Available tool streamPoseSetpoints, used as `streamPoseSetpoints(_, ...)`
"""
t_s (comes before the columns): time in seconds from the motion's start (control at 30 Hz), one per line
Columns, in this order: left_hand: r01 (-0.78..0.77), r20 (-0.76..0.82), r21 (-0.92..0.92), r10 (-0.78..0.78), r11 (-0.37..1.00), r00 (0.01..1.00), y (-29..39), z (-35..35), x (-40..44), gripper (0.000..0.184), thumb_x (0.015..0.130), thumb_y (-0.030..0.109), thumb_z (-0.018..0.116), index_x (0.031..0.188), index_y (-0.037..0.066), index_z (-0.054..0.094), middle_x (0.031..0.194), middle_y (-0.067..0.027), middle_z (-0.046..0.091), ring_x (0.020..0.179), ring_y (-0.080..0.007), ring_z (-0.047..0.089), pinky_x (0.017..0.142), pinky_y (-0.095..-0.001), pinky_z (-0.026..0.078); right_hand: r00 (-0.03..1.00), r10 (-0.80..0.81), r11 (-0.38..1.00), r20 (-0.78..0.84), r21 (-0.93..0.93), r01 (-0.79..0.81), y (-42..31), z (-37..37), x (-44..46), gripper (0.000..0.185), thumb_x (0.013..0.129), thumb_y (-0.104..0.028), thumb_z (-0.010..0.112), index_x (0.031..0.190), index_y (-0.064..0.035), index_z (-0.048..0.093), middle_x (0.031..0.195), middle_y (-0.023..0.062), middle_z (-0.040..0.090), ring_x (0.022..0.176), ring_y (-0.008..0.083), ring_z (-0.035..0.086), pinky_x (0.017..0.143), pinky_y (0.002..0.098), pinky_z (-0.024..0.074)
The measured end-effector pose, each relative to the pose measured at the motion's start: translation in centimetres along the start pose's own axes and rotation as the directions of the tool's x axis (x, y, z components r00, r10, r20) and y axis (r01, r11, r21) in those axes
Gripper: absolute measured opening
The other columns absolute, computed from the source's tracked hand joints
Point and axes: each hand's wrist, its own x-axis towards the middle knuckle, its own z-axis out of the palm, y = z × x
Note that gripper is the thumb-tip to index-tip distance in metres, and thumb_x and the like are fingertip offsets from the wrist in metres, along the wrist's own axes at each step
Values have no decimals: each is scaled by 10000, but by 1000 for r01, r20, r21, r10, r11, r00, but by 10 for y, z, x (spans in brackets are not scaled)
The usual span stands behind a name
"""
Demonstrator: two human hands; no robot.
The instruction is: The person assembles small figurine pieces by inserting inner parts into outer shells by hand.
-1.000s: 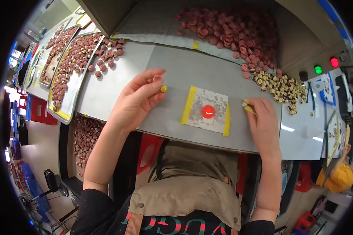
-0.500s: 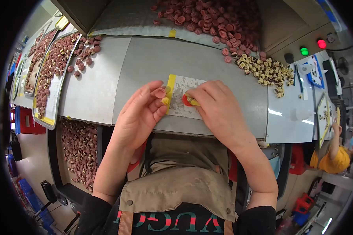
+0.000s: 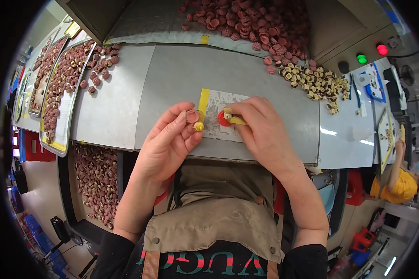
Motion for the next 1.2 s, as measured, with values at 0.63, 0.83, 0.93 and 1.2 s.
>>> streamPoseSetpoints(0.63,10,-3,-36,-10,999,1000,-1,-1,-1,342,1003,135,529,1326,31,483,1145,-53,619,1023,-124,593,913,-281,510,995,95,987,-39,133,-89,3,0,-10,236,824,0,642,1058,-12,612,985,120,592,915,300,576,786,366,474)
streamPoseSetpoints(0.83,-21,-35,31,22,999,999,-2,3,-2,345,995,129,544,1320,26,495,1143,-42,620,1018,-115,591,900,-269,506,995,88,989,-41,126,-82,5,2,-12,240,830,-9,642,1068,-12,613,992,122,590,918,297,577,789,361,476)
streamPoseSetpoints(0.93,-38,-75,158,51,987,996,-3,12,-2,357,989,129,558,1324,22,499,1148,-36,615,1017,-108,590,900,-267,505,995,95,987,-41,132,-88,5,1,-12,242,832,-14,642,1072,-12,613,996,122,589,921,298,576,792,362,475)
streamPoseSetpoints(1.2,-63,-54,146,72,987,996,-5,11,-1,374,978,128,581,1328,16,515,1152,-37,615,1016,-97,588,867,-247,504,996,86,988,-34,132,-80,6,1,-12,244,833,-15,638,1076,-10,613,1006,121,591,927,299,573,796,366,473)
